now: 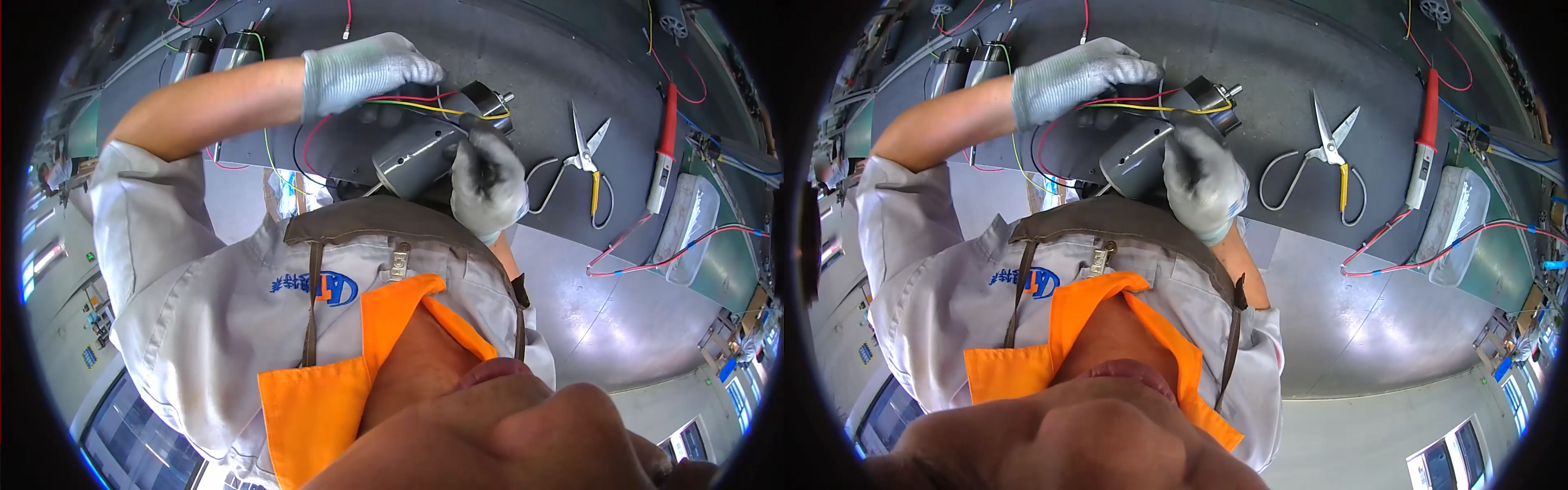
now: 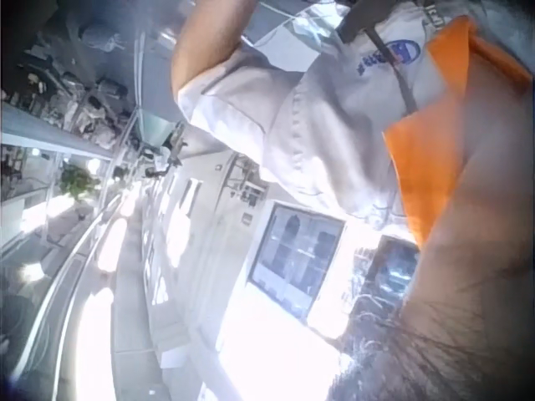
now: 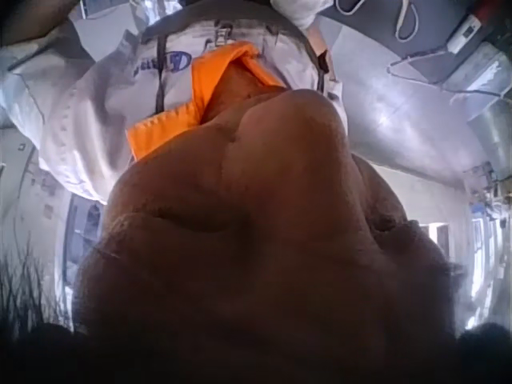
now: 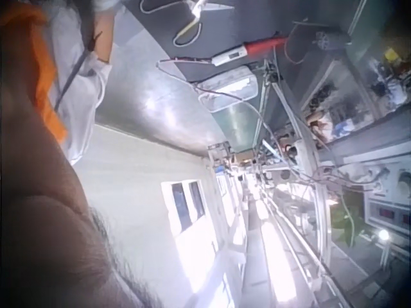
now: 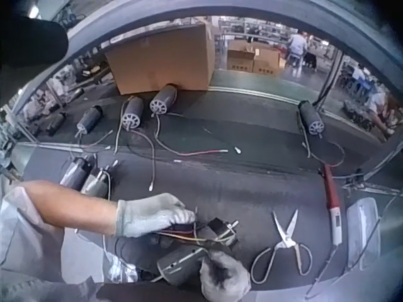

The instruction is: Manually assemble components of small electric motors, including wiring and securing parts.

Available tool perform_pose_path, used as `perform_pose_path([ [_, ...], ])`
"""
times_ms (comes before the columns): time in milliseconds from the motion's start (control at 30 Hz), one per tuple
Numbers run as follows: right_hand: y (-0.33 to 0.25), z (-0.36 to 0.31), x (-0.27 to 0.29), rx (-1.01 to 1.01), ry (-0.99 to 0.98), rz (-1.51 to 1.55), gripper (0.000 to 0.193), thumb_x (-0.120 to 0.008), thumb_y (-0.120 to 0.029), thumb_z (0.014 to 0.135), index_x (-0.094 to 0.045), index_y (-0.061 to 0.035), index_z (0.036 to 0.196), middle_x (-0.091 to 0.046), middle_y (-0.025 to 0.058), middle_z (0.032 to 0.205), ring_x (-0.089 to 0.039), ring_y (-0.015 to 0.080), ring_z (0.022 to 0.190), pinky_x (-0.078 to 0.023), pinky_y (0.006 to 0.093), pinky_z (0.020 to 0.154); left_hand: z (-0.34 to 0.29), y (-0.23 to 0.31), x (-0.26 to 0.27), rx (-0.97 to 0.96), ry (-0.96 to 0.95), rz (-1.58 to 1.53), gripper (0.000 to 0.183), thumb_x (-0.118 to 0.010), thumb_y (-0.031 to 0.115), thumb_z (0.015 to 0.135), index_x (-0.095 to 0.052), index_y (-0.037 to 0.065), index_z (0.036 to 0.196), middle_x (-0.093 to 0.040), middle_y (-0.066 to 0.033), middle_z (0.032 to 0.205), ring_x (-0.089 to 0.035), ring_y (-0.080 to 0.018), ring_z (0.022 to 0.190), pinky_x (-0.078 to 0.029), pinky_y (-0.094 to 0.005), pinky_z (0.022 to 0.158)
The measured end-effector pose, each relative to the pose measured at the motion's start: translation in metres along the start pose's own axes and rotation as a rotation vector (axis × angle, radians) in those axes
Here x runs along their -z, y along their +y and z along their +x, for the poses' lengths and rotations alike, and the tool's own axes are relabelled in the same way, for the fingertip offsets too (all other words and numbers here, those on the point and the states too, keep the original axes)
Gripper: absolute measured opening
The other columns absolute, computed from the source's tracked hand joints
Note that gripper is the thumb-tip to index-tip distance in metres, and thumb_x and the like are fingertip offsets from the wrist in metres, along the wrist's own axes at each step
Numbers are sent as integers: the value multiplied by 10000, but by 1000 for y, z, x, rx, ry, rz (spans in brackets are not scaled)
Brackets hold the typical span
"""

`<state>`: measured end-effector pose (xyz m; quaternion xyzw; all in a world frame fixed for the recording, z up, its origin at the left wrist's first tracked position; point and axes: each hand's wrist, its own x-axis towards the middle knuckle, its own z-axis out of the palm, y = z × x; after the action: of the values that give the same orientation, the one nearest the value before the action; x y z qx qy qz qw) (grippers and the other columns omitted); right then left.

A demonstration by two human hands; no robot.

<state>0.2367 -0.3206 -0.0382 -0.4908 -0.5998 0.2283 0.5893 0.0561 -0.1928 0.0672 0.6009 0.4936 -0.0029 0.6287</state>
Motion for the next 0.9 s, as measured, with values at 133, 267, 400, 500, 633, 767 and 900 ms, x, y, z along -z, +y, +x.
perform_pose_path([
  [133, -24, 22, 7, -599, 171, 784, 191, -636, 9, 946, -571, 34, 1123, -672, 181, 1094, -714, 233, 834, -621, 368, 723, 19, -8, -22, -222, 203, -29, 351, -591, 324, 982, -699, -4, 1043, -677, -33, 868, -645, -86, 789, -528, -248, 705],
  [267, -25, 30, 23, -647, 59, 937, 283, -640, 49, 917, -565, 50, 1190, -654, 164, 1153, -699, 220, 933, -582, 348, 875, 22, -19, -36, -315, 254, -144, 317, -662, 249, 955, -700, -25, 1107, -691, -24, 937, -637, -73, 874, -518, -235, 773],
  [400, -34, 25, 27, -591, -18, 632, 349, -647, 46, 912, -604, 47, 1259, -681, 118, 1110, -694, 174, 972, -567, 286, 869, 22, -13, -52, -234, 281, -321, 263, -704, 210, 947, -701, 4, 1111, -687, 6, 913, -593, -19, 798, -475, -173, 691],
  [500, -30, 24, 32, -596, -39, 586, 273, -646, 45, 917, -653, 40, 1190, -680, 120, 1119, -698, 160, 943, -581, 272, 823, 20, -19, -58, -304, 294, -336, 243, -685, 155, 945, -701, -36, 1095, -714, -43, 993, -641, -78, 914, -533, -238, 823],
  [633, -23, 32, 33, -645, 173, 750, 255, -641, 9, 938, -657, 40, 1191, -697, 126, 1059, -699, 155, 789, -586, 248, 699, 20, -14, -67, -223, 300, -372, 221, -689, 117, 944, -696, -44, 1095, -715, -43, 985, -647, -72, 891, -538, -223, 805],
  [767, -16, 46, 38, -628, 187, 747, 417, -640, -26, 927, -565, 43, 1331, -722, 119, 923, -664, 134, 695, -548, 240, 645, 21, -20, -72, -302, 337, -341, 193, -683, 66, 936, -696, -45, 1094, -715, -46, 978, -641, -63, 872, -538, -218, 795],
  [900, -19, 54, 41, -677, 108, 654, 469, -613, -12, 925, -522, 48, 1382, -724, 116, 869, -645, 119, 677, -520, 239, 617, 24, -24, -73, -358, 337, -343, 197, -682, 64, 936, -694, -50, 1096, -714, -52, 977, -637, -62, 870, -536, -217, 795],
])
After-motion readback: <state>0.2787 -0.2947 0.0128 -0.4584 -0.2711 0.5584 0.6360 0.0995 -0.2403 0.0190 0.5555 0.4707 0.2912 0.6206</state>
